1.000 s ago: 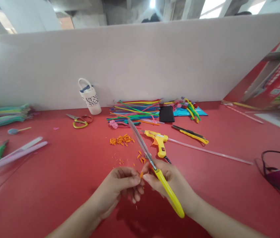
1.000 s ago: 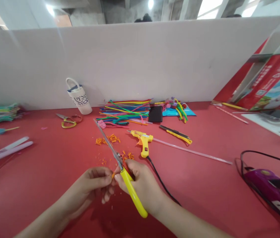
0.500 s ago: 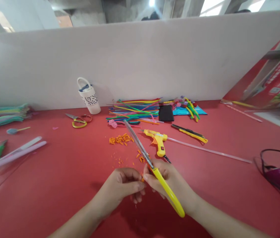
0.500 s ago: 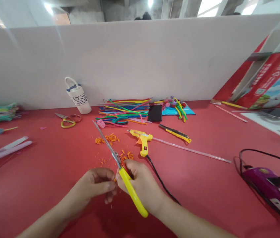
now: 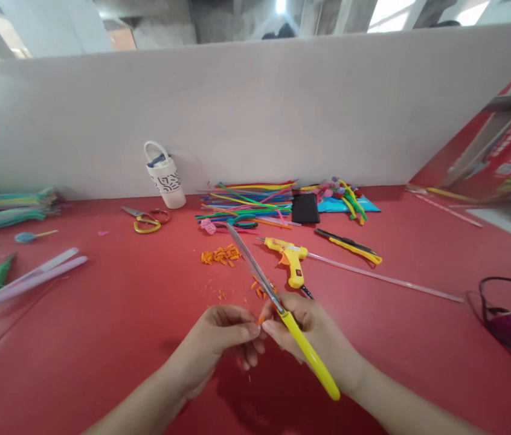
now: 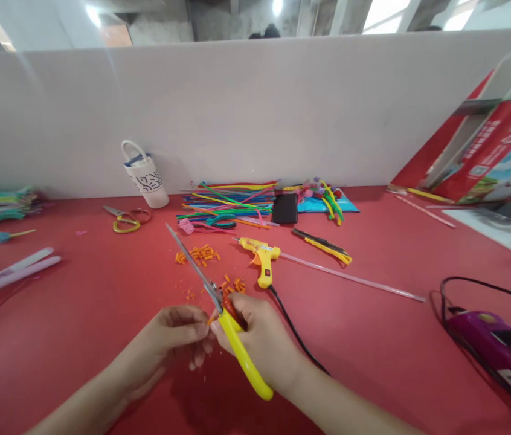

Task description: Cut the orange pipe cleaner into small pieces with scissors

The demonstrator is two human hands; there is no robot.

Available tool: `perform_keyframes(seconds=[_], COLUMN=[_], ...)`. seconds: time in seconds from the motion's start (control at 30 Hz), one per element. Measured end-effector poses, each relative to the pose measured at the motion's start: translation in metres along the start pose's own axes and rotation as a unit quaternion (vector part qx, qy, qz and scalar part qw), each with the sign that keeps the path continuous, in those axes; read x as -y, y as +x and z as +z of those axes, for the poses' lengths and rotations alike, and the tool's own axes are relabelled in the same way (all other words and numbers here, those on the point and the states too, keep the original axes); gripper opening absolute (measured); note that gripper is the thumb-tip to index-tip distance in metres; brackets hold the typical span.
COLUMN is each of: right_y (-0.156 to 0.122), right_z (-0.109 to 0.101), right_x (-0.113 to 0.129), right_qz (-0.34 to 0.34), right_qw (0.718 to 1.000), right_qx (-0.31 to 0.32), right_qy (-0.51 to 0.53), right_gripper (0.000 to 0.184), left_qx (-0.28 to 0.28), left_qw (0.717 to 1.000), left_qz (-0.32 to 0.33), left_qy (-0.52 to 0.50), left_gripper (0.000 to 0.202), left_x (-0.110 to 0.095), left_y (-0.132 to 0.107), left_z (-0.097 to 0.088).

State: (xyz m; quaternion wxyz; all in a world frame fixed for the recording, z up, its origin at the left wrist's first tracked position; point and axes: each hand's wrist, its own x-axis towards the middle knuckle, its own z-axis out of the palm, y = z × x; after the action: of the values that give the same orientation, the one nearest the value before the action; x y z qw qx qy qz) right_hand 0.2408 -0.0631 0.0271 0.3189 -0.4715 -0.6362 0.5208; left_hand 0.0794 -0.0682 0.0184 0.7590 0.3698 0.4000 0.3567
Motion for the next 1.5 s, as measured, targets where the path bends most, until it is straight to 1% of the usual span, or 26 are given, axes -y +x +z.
perform_keyframes(seconds=[0.13,0.2,0.27,0.37,0.57,0.73,0.8,0.9,0.97,1.07,1.23,1.4,1.5], right_y=[0.0,0.0,0.0,0.0,-0.001,0.0,-0.001,-0.001,-0.001,0.001,0.002,0.002,0.001], right_z=[0.001,0.0,-0.001,-0.002,-0.001,-0.001,-0.002,-0.005,-0.007,-0.006,-0.002,-0.003,-0.004], right_x=[0.0,0.0,0.001,0.003,0.008,0.006,0.006,0.007,0.005,0.0,-0.014,-0.021,-0.023], right_qz=[-0.008,0.0,0.004,-0.003,-0.003,-0.007,-0.006,-0.012,-0.025,-0.053,-0.126,-0.21,-0.245], right_qw=[1.0,1.0,1.0,0.999,0.998,0.998,0.997,0.991,0.979,0.943,0.863,0.799,0.774], right_qx=[0.01,0.01,0.008,0.016,0.02,0.031,0.009,-0.025,-0.033,-0.041,-0.061,-0.094,-0.108], right_qy=[0.005,0.009,-0.012,-0.047,-0.056,-0.056,-0.073,-0.132,-0.202,-0.325,-0.486,-0.555,-0.574], right_gripper=[0.009,0.009,0.009,0.007,0.005,0.008,0.012,0.023,0.028,0.028,0.032,0.031,0.025], left_qx=[0.007,-0.007,-0.026,-0.028,-0.017,-0.005,-0.022,-0.086,-0.128,-0.155,-0.167,-0.164,-0.181], left_qw=[0.999,0.997,0.996,0.996,0.996,0.997,0.996,0.991,0.982,0.971,0.964,0.96,0.956], left_qz=[0.016,0.021,0.019,0.01,0.024,0.011,0.024,0.082,0.131,0.183,0.201,0.215,0.212], left_qy=[0.048,0.074,0.087,0.089,0.081,0.079,0.077,0.054,0.04,0.018,-0.039,-0.079,-0.09], left_gripper=[0.011,0.009,0.008,0.008,0.009,0.009,0.01,0.012,0.012,0.009,0.007,0.009,0.009], left_x=[0.001,0.0,-0.001,0.0,-0.001,-0.001,-0.002,-0.009,-0.016,-0.024,-0.03,-0.03,-0.031], left_y=[0.001,0.001,0.002,0.003,0.002,0.001,0.002,0.002,0.002,0.001,-0.003,-0.006,-0.007], left_z=[0.0,0.001,0.001,0.001,0.002,0.003,0.002,-0.002,-0.007,-0.013,-0.017,-0.016,-0.015])
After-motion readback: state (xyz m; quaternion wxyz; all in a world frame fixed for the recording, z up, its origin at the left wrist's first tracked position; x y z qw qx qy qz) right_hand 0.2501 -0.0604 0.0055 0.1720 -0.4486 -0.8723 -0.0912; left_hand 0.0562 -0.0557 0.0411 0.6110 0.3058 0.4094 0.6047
